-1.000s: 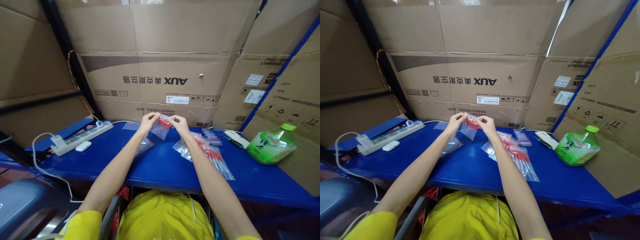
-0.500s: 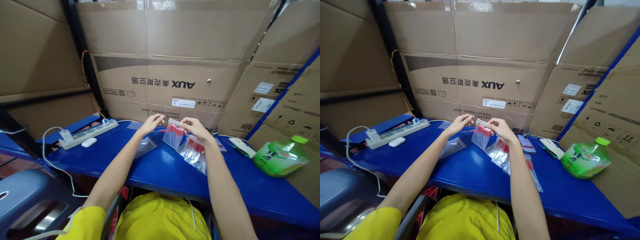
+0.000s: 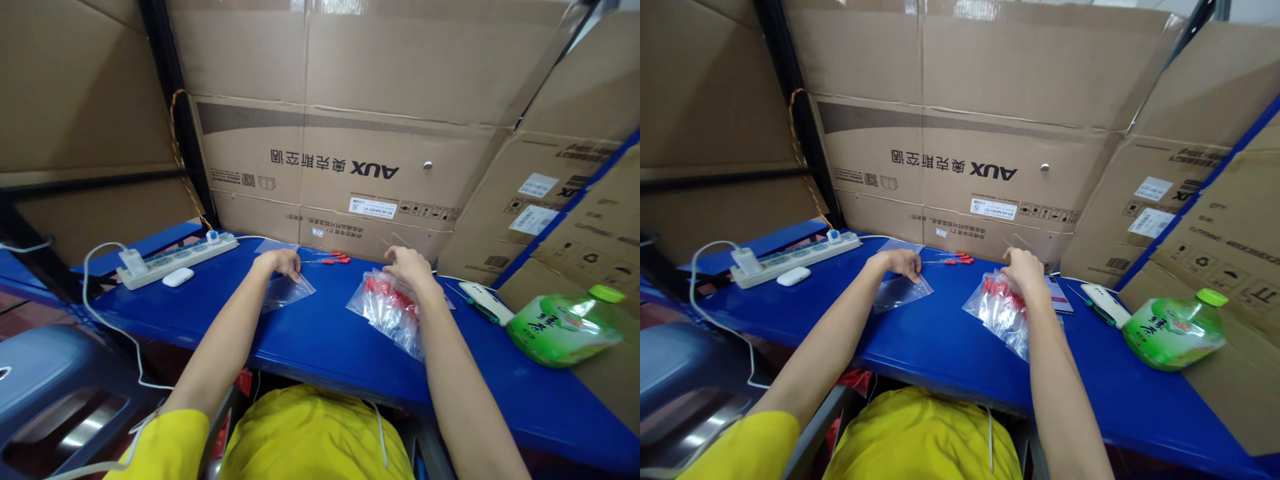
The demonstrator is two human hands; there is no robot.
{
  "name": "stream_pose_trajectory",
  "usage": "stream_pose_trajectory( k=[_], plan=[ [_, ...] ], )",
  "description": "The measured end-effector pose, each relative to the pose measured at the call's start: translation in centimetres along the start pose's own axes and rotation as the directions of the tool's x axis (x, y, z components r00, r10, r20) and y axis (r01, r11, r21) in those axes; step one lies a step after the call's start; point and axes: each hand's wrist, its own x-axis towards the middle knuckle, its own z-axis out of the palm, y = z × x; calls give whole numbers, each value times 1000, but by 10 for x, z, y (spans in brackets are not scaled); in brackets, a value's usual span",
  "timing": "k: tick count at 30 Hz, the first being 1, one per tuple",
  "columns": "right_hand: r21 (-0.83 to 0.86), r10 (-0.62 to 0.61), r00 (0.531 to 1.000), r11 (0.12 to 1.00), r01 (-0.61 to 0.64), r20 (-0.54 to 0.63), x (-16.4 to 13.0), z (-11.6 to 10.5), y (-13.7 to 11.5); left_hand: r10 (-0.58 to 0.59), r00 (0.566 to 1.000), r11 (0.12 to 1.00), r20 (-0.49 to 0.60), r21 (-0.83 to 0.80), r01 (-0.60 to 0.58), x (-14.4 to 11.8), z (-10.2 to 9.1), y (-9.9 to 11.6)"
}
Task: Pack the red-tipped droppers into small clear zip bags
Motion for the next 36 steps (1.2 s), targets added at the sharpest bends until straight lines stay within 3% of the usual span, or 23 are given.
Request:
stream_pose_trajectory(
  k=[2, 6, 10, 14, 19, 21, 24, 28, 30, 33, 34, 36],
  plan=[
    [7, -56, 998, 998, 57, -13, 3, 7, -30, 101, 994, 994, -29, -48, -102, 3, 3, -1],
    [304, -232, 970, 931, 201, 71, 4, 38, -89, 210, 974, 956, -84, -190, -223, 10, 9, 0],
    [516, -321, 925, 838, 179, 201, -2, 76, -122, 323, 934, 887, -152, -295, -355, 12, 11, 7],
    [668, -275, 930, 743, 45, 243, -4, 92, -123, 404, 855, 822, -326, -280, -495, 5, 5, 15],
    [803, -229, 955, 596, -16, 189, -3, 94, -109, 372, 756, 798, -538, -230, -557, -4, 0, 26],
    [794, -204, 967, 607, 5, 150, -3, 97, -105, 377, 747, 785, -547, -239, -571, -6, -1, 30],
    [713, -156, 987, 696, 80, 41, -5, 103, -104, 403, 761, 768, -508, -265, -583, -8, 0, 34],
    [600, -171, 983, 780, 178, -70, -8, 104, -107, 440, 765, 757, -470, -264, -597, -7, 3, 37],
    [594, -126, 988, 789, 156, -92, -8, 102, -109, 426, 717, 762, -551, -209, -613, -6, 5, 40],
    [631, 24, 993, 774, 53, -113, -9, 97, -110, 386, 601, 799, -700, -71, -596, -6, 8, 48],
    [645, 67, 991, 763, 25, -117, -10, 95, -110, 387, 581, 810, -716, -37, -585, -7, 10, 52],
    [674, 117, 984, 738, 3, -133, -10, 92, -109, 411, 591, 817, -694, -7, -576, -10, 13, 60]
  ],
)
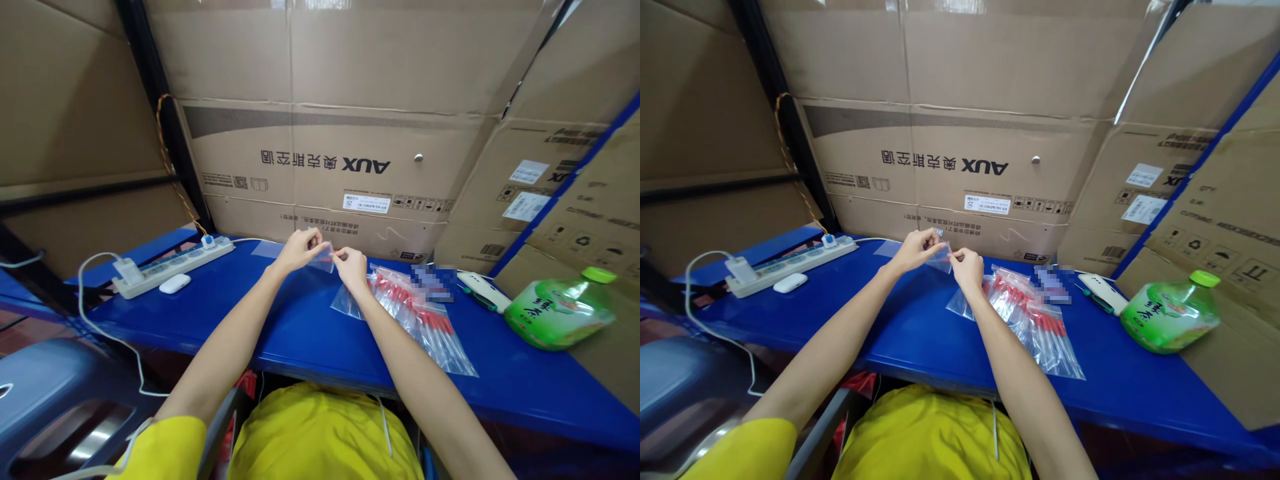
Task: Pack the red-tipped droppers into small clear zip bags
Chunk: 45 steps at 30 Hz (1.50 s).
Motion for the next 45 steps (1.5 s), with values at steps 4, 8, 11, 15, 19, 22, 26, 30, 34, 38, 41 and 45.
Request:
stream_pose_trajectory(
  k=[4, 8, 11, 15, 19, 22, 26, 30, 34, 38, 41, 45],
  plan=[
    [138, -53, 999, 989, 53, -5, 0, -2, -1, -33, 990, 998, 134, 55, 26, -2, 8, 15],
    [314, -135, 987, 944, 101, 91, 0, 1, 1, -47, 985, 990, 166, 139, 24, -4, 12, 15],
    [405, -150, 978, 911, 79, 147, 1, 3, 3, -33, 986, 992, 165, 128, 11, -3, 12, 8],
    [498, -73, 986, 867, -11, 147, 1, 7, 4, -4, 985, 997, 170, 72, -9, -1, 13, 2],
    [474, 6, 997, 880, -42, 77, 4, 6, 8, 32, 985, 995, 169, 92, -49, -1, 12, 4],
    [333, 67, 996, 942, -44, -59, 6, -1, 13, 21, 988, 990, 150, 134, -41, -1, 8, 5],
    [109, -45, 991, 992, 59, -129, 5, -8, 16, -18, 988, 986, 151, 165, -7, -2, 3, 7],
    [51, -120, 990, 991, 124, -75, 1, -3, 10, -20, 992, 981, 123, 192, -4, -3, 4, 11],
    [102, -81, 996, 991, 84, -37, -1, 5, 7, 29, 983, 989, 184, 138, -55, -3, 8, 18],
    [132, 18, 996, 991, -6, -87, 3, 4, 14, 53, 982, 994, 182, 85, -70, -5, 12, 27],
    [261, 131, 972, 962, -77, -196, 11, 1, 21, -110, 990, 994, 91, -4, 111, -4, 21, 27],
    [553, 213, 961, 829, -83, -176, 20, 1, 18, -468, 852, 744, 235, -416, 523, -1, 41, 22]
  ],
)
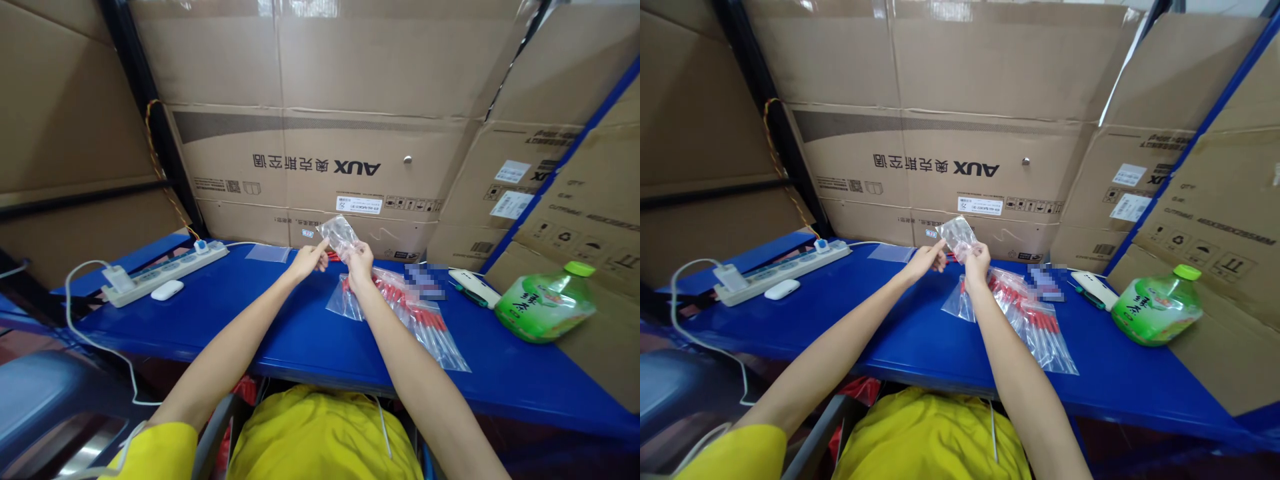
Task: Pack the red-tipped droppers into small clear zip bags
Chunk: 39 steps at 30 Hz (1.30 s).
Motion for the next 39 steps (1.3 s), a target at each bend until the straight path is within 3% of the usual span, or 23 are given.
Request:
stream_pose_trajectory(
  k=[1, 3, 5, 8, 10, 12, 13, 15, 18, 20, 22, 26, 39],
  plan=[
    [91, 17, 999, 996, -21, 48, -1, 3, -2, -34, 998, 989, 62, -144, 42, 2, 4, -2],
    [240, 49, 982, 966, -93, 184, -6, 11, -4, 16, 993, 909, 116, -414, 34, 4, 11, -3],
    [294, 79, 939, 938, -184, 336, -15, 18, -6, 91, 995, 766, 41, -642, -44, 3, 16, 0],
    [223, 89, 874, 950, -219, 477, -26, 24, -8, 54, 991, 519, -121, -844, -131, 2, 14, 8],
    [89, 52, 869, 990, -109, 492, -25, 22, -9, -16, 977, 387, -210, -903, -188, 2, 8, 12],
    [-149, -19, 881, 984, 101, 472, -15, 15, -9, -79, 958, 286, -277, -927, -244, 5, -3, 14],
    [-297, -63, 885, 929, 221, 462, -8, 11, -9, -106, 949, 243, -298, -933, -265, 7, -9, 14],
    [-570, -80, 875, 729, 378, 478, 8, 4, -5, -167, 929, 179, -329, -937, -299, 10, -20, 14],
    [-770, 76, 824, 412, 487, 562, 32, -1, 5, -258, 892, 135, -370, -928, -346, 15, -35, 10],
    [-778, 173, 773, 318, 543, 610, 43, 1, 12, -304, 870, 134, -388, -922, -364, 17, -41, 6],
    [-772, 212, 749, 295, 563, 627, 50, 5, 19, -328, 858, 143, -396, -918, -369, 18, -44, 2],
    [-785, 233, 753, 271, 557, 615, 58, 12, 27, -335, 862, 138, -381, -925, -355, 20, -44, -4],
    [-817, 170, 819, 320, 480, 548, 63, 14, 27, -333, 874, 78, -353, -934, -348, 22, -46, -6]
  ],
)
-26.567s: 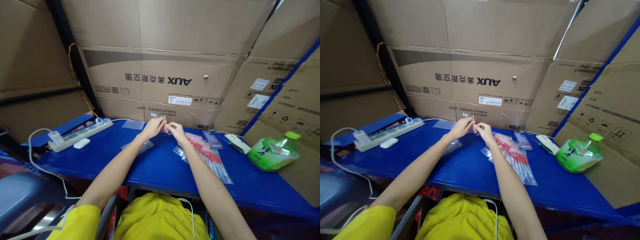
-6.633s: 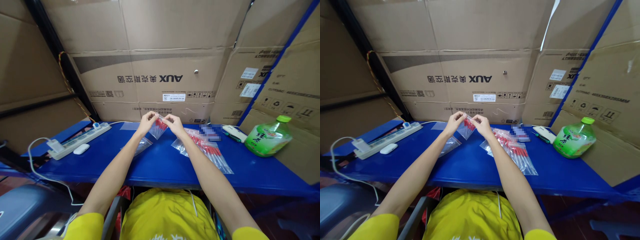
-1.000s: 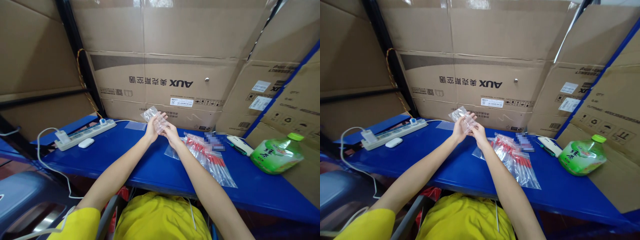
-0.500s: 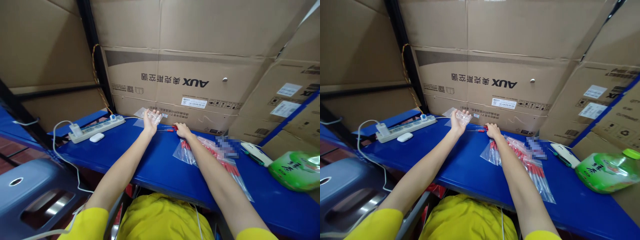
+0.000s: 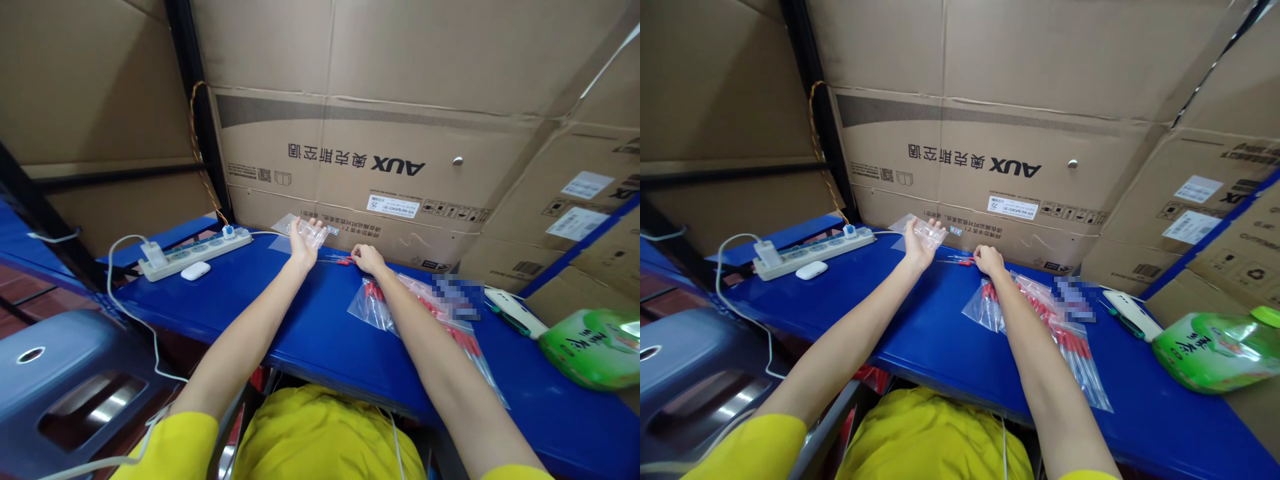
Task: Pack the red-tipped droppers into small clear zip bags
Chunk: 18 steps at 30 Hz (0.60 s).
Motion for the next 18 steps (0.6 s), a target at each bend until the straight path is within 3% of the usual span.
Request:
stream_pose_trajectory(
  k=[3, 6, 8, 14, 18],
  plan=[
    [142, 2, 987, 990, 22, -163, -5, -2, -1, -20, 1000, 1000, -6, -24, 19, 2, -2, 3],
    [417, 33, 915, 896, 151, -403, -18, -8, -4, -39, 999, 999, -33, -38, 37, 4, -3, 7],
    [517, 35, 870, 816, 259, -492, -32, -14, -9, -41, 998, 999, -54, -38, 39, 5, -3, 9],
    [548, -73, 843, 729, 410, -534, -71, -31, -33, -34, 998, 999, -58, -39, 32, -4, 3, 3],
    [555, -75, 850, 727, 404, -521, -79, -29, -48, -138, 990, 990, 35, 21, 138, -22, 8, -13]
  ],
)
